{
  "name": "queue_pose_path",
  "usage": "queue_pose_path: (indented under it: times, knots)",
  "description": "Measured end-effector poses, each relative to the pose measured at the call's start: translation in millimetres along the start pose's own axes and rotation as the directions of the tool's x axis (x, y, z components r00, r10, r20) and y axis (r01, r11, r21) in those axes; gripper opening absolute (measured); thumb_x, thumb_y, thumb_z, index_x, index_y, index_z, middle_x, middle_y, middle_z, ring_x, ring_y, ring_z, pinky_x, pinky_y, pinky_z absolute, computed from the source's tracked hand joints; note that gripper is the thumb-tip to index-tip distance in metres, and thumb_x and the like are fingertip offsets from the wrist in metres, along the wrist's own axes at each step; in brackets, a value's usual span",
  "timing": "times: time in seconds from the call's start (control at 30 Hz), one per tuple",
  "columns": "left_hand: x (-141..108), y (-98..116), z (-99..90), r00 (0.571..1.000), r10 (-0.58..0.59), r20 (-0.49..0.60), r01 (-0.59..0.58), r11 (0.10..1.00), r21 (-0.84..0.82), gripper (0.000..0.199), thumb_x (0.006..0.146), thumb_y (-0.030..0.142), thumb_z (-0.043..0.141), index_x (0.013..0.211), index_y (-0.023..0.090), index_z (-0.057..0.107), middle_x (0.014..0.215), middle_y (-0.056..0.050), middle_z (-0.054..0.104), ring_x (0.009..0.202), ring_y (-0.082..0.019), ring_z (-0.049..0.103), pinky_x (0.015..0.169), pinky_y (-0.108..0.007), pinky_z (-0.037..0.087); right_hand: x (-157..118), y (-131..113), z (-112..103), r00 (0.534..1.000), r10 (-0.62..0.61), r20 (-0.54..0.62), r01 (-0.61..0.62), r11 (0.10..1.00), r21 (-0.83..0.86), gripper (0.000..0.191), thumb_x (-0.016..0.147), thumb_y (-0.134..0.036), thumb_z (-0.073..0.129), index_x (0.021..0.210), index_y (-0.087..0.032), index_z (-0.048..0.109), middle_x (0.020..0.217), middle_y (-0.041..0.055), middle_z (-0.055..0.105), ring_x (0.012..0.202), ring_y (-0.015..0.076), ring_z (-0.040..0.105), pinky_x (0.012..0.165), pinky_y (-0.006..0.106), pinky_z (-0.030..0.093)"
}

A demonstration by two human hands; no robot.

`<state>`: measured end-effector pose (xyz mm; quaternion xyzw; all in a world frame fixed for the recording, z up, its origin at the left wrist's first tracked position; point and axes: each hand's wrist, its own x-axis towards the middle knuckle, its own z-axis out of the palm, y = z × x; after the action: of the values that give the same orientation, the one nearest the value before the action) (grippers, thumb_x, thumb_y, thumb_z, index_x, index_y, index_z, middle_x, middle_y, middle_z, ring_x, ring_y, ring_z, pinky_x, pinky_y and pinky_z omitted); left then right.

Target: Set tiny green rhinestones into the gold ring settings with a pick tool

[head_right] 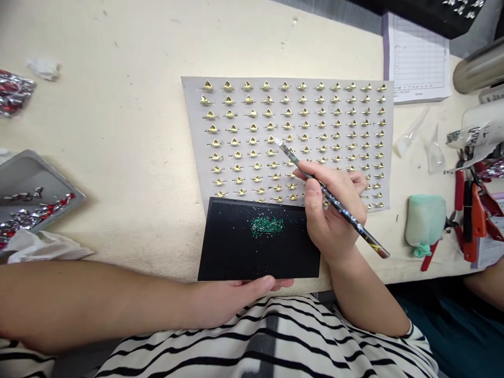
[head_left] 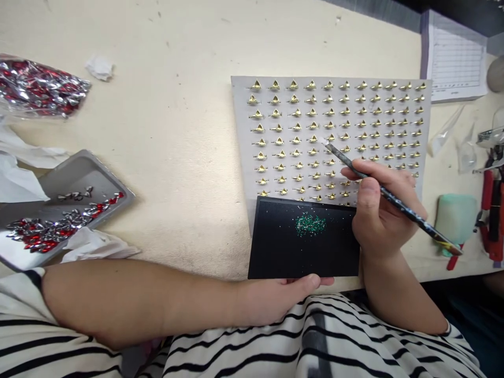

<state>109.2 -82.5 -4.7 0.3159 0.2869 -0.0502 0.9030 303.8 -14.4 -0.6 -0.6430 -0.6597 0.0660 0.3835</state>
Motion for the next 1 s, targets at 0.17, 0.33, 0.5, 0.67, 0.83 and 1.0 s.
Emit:
queue_pose_path:
  times: [0.17,0.33,0.5,0.67,0.83,1.0]
  knots:
    - [1.0,0.2,-0.9,1.0,-0.009,0.014,0.009,1.0,-0.003,0.062,0.098,0.065,0.03,0.139,0.029,0.059,0.148,0.002,0.057,0.141,-0.021,0.047,0.127,-0.035,0.018,0.0,-1.1,0.4,1.0,-0.003,0.011,0.003,1.0,0.005,0.025,0.091,-0.027,0.052,0.111,-0.029,0.067,0.09,-0.0045,0.076,0.087,0.0144,0.069,0.093,0.045,0.043]
    - [0.9,3.0,-1.5,1.0,-0.013,0.023,0.014,1.0,-0.012,0.06,0.1,0.062,0.029,0.14,0.028,0.058,0.151,0.003,0.053,0.145,-0.021,0.042,0.128,-0.037,0.015,0.1,-0.5,-0.5,1.0,-0.019,0.022,0.019,0.999,-0.03,0.025,0.091,-0.027,0.052,0.111,-0.028,0.066,0.09,-0.0043,0.076,0.088,0.0147,0.069,0.092,0.045,0.045]
    - [-0.5,6.5,-1.9,0.995,-0.075,0.058,0.077,0.997,-0.03,0.06,0.099,0.064,0.028,0.142,0.031,0.055,0.153,0.004,0.051,0.147,-0.02,0.038,0.128,-0.04,0.012,0.3,1.0,-0.9,0.999,-0.033,0.033,0.034,0.999,-0.034,0.025,0.091,-0.025,0.053,0.112,-0.028,0.066,0.091,-0.0037,0.075,0.091,0.0139,0.07,0.092,0.042,0.046]
    - [0.0,5.9,-2.3,0.995,-0.077,0.062,0.079,0.996,-0.03,0.061,0.099,0.065,0.027,0.142,0.032,0.055,0.152,0.004,0.051,0.148,-0.02,0.037,0.128,-0.039,0.013,0.2,1.7,-1.0,0.999,-0.033,0.036,0.034,0.999,-0.031,0.025,0.09,-0.024,0.053,0.112,-0.028,0.066,0.091,-0.0034,0.075,0.091,0.0136,0.07,0.091,0.041,0.046]
    - [1.7,3.7,-2.5,0.997,-0.048,0.06,0.05,0.999,-0.017,0.06,0.099,0.064,0.026,0.142,0.033,0.055,0.153,0.005,0.051,0.147,-0.019,0.038,0.128,-0.04,0.012,-0.1,1.9,-0.9,0.999,-0.028,0.032,0.03,0.999,-0.046,0.026,0.09,-0.025,0.053,0.112,-0.028,0.066,0.091,-0.0039,0.076,0.092,0.0141,0.07,0.092,0.042,0.046]
    - [3.0,3.4,-1.5,0.997,-0.044,0.064,0.046,0.999,-0.021,0.06,0.101,0.062,0.025,0.143,0.03,0.054,0.152,0.004,0.052,0.147,-0.02,0.039,0.128,-0.039,0.014,0.0,1.5,-0.1,1.0,-0.021,0.024,0.021,0.999,-0.04,0.025,0.09,-0.025,0.053,0.111,-0.029,0.066,0.091,-0.004,0.076,0.092,0.0144,0.07,0.093,0.042,0.047]
